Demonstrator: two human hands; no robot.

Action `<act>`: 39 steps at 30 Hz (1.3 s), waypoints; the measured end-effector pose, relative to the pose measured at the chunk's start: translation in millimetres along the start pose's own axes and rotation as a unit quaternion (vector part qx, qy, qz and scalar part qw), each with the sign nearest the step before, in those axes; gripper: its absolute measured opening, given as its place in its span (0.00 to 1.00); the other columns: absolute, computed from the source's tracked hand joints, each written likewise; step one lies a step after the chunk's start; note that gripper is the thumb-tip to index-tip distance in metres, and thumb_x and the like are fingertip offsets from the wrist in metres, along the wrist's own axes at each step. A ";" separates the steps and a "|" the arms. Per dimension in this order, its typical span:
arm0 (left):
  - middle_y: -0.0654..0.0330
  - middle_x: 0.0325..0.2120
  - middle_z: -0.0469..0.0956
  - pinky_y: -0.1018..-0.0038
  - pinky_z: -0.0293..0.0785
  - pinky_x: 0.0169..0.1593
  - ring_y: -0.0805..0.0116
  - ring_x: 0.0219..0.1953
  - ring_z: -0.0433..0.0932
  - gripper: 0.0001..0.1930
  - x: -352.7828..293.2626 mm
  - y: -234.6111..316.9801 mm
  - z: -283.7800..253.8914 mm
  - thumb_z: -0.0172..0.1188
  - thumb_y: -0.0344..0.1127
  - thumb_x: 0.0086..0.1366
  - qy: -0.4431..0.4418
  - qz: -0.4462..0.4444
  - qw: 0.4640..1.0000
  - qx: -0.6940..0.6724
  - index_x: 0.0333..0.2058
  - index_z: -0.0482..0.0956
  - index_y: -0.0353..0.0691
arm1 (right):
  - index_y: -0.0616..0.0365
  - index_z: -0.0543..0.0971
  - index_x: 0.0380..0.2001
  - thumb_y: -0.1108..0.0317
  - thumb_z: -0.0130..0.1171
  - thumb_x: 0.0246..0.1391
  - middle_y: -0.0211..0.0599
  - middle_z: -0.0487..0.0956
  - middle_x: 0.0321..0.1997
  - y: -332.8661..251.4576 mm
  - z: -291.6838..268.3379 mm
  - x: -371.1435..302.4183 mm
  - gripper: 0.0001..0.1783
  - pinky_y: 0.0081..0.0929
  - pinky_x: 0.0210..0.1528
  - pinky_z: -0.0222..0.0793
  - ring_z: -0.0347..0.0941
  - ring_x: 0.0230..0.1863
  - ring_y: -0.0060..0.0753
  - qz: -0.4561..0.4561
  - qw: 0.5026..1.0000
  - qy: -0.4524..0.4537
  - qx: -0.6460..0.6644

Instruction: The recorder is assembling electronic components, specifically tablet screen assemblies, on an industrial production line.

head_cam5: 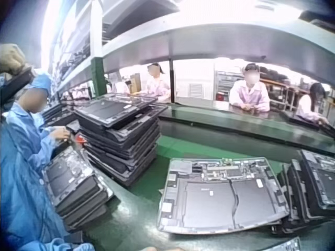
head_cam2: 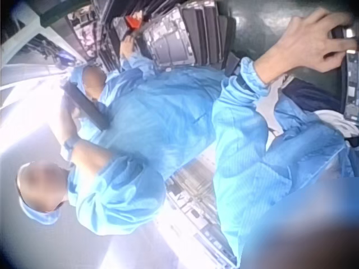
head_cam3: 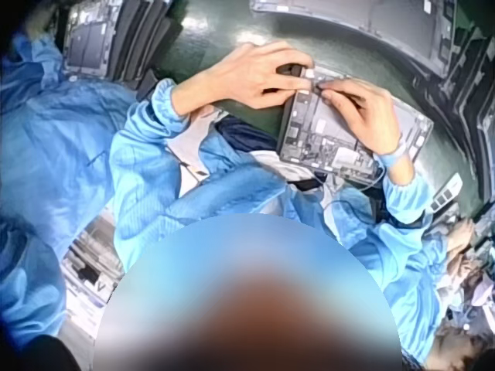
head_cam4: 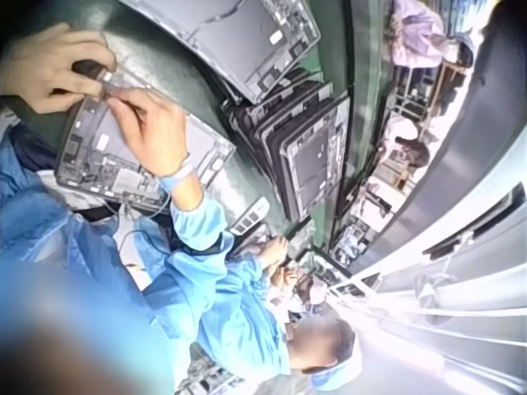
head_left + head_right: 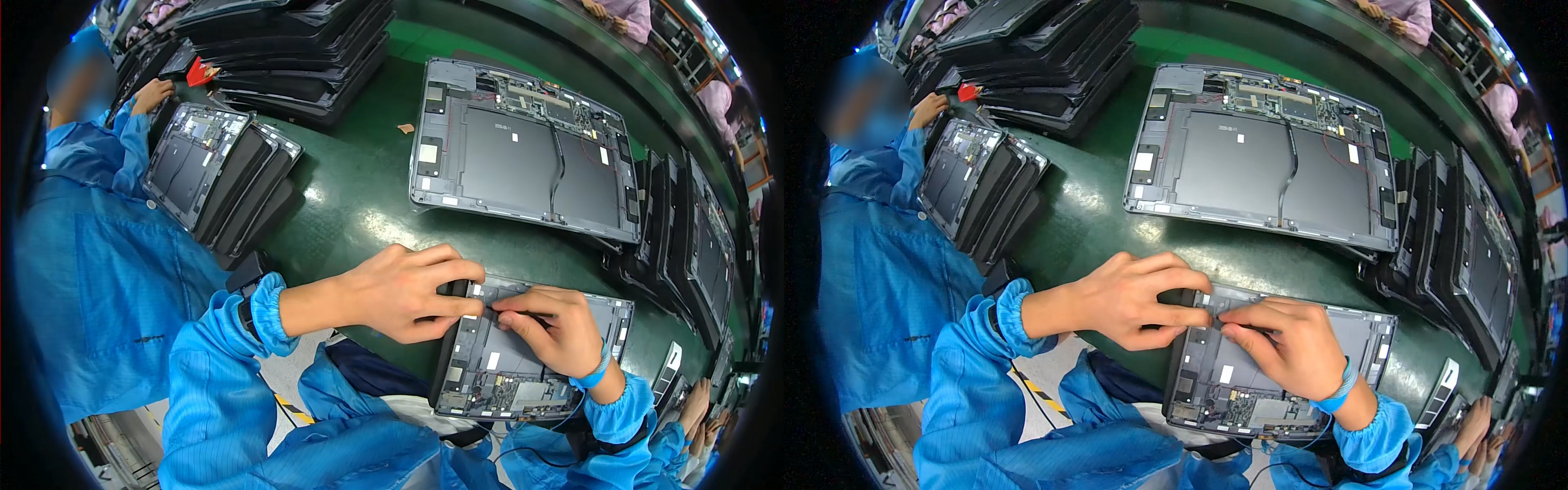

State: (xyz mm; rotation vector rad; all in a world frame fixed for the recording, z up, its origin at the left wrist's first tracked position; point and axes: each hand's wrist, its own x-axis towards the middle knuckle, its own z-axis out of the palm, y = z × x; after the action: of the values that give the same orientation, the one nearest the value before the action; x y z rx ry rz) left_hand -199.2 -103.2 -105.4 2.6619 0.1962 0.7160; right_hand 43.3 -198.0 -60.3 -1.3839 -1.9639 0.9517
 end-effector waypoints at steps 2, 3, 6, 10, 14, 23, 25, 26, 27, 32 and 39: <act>0.64 0.46 0.76 0.78 0.66 0.16 0.65 0.42 0.78 0.17 0.1 -0.9 0.5 0.64 0.35 0.52 0.000 -0.003 1.000 -0.009 0.42 0.83 0.56 | 0.59 0.85 0.36 0.70 0.66 0.54 0.43 0.83 0.31 4.1 -0.6 -2.1 0.06 0.28 0.31 0.76 0.80 0.29 0.40 0.000 1.000 -0.003 0.004; 0.64 0.46 0.76 0.77 0.66 0.16 0.66 0.42 0.78 0.17 0.2 -1.4 0.7 0.64 0.34 0.52 0.001 -0.006 1.000 -0.019 0.42 0.83 0.56 | 0.60 0.84 0.36 0.71 0.65 0.55 0.43 0.83 0.31 6.1 -0.8 -3.3 0.07 0.28 0.31 0.76 0.80 0.29 0.39 -0.007 1.000 0.001 0.017; 0.64 0.46 0.75 0.77 0.66 0.16 0.65 0.41 0.78 0.17 -1.1 -1.4 1.0 0.64 0.34 0.52 0.003 -0.006 1.000 -0.016 0.42 0.83 0.56 | 0.61 0.84 0.38 0.72 0.64 0.56 0.42 0.84 0.31 4.6 0.1 -7.5 0.08 0.27 0.32 0.76 0.81 0.28 0.36 0.024 0.998 -0.005 0.053; 0.64 0.45 0.75 0.76 0.67 0.16 0.64 0.41 0.77 0.17 2.9 -0.7 -2.3 0.64 0.34 0.51 -0.010 -0.011 1.000 -0.011 0.43 0.82 0.55 | 0.62 0.83 0.41 0.72 0.63 0.57 0.40 0.83 0.29 -1.5 0.5 -9.0 0.09 0.26 0.30 0.74 0.80 0.26 0.31 0.084 0.993 -0.019 0.074; 0.63 0.46 0.73 0.74 0.68 0.18 0.64 0.41 0.76 0.18 8.7 -4.5 -4.4 0.64 0.34 0.50 -0.028 0.000 1.000 -0.014 0.43 0.82 0.57 | 0.62 0.83 0.41 0.72 0.62 0.58 0.39 0.83 0.28 -8.4 -0.6 -11.2 0.09 0.25 0.29 0.73 0.79 0.25 0.30 0.120 0.991 -0.015 0.063; 0.63 0.47 0.73 0.72 0.68 0.21 0.62 0.41 0.75 0.18 9.5 -6.8 -1.5 0.63 0.32 0.49 -0.028 -0.016 0.998 -0.062 0.40 0.82 0.58 | 0.59 0.80 0.49 0.74 0.63 0.55 0.46 0.82 0.36 -13.0 8.1 -14.7 0.16 0.32 0.35 0.76 0.81 0.34 0.42 0.047 0.994 0.082 0.045; 0.63 0.47 0.73 0.72 0.68 0.21 0.62 0.41 0.75 0.17 8.1 -6.2 -0.7 0.63 0.32 0.49 -0.022 -0.021 0.997 -0.067 0.40 0.83 0.58 | 0.58 0.78 0.49 0.75 0.64 0.53 0.46 0.81 0.37 -13.2 10.2 -21.6 0.18 0.36 0.37 0.77 0.80 0.35 0.47 0.001 0.993 0.071 -0.089; 0.63 0.47 0.73 0.71 0.68 0.21 0.62 0.42 0.75 0.17 7.9 -5.9 -0.4 0.63 0.31 0.49 -0.018 -0.021 0.998 -0.064 0.39 0.83 0.58 | 0.58 0.78 0.49 0.75 0.64 0.53 0.46 0.81 0.37 -14.0 11.9 -21.6 0.18 0.36 0.37 0.77 0.80 0.35 0.47 0.002 0.993 0.072 -0.090; 0.63 0.48 0.74 0.71 0.68 0.21 0.62 0.42 0.75 0.17 7.9 -5.7 0.0 0.63 0.31 0.48 -0.014 -0.022 0.998 -0.061 0.39 0.83 0.58 | 0.58 0.78 0.48 0.76 0.65 0.51 0.44 0.81 0.37 -16.0 15.4 -20.6 0.19 0.37 0.37 0.77 0.80 0.35 0.48 0.005 0.991 0.075 -0.107; 0.63 0.48 0.74 0.72 0.68 0.22 0.61 0.42 0.75 0.18 7.0 -7.0 0.4 0.63 0.31 0.48 -0.011 -0.022 0.998 -0.062 0.40 0.83 0.58 | 0.58 0.79 0.42 0.79 0.65 0.37 0.39 0.78 0.34 -5.2 21.1 -20.1 0.22 0.35 0.35 0.77 0.78 0.35 0.42 -0.049 0.977 0.067 -0.195; 0.63 0.48 0.74 0.72 0.67 0.21 0.62 0.43 0.75 0.18 8.8 -7.8 -0.2 0.62 0.31 0.49 -0.023 -0.024 0.998 -0.056 0.40 0.84 0.58 | 0.55 0.79 0.36 0.78 0.61 0.31 0.33 0.76 0.32 -16.3 18.7 -22.6 0.20 0.32 0.28 0.77 0.76 0.34 0.35 -0.066 0.942 0.041 -0.325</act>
State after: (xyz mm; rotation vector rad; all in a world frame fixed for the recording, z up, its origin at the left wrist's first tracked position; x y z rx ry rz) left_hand -192.0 -94.0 -104.3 2.5549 0.2008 0.6296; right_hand 27.0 -227.3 -59.2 -1.5575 -2.3819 0.1644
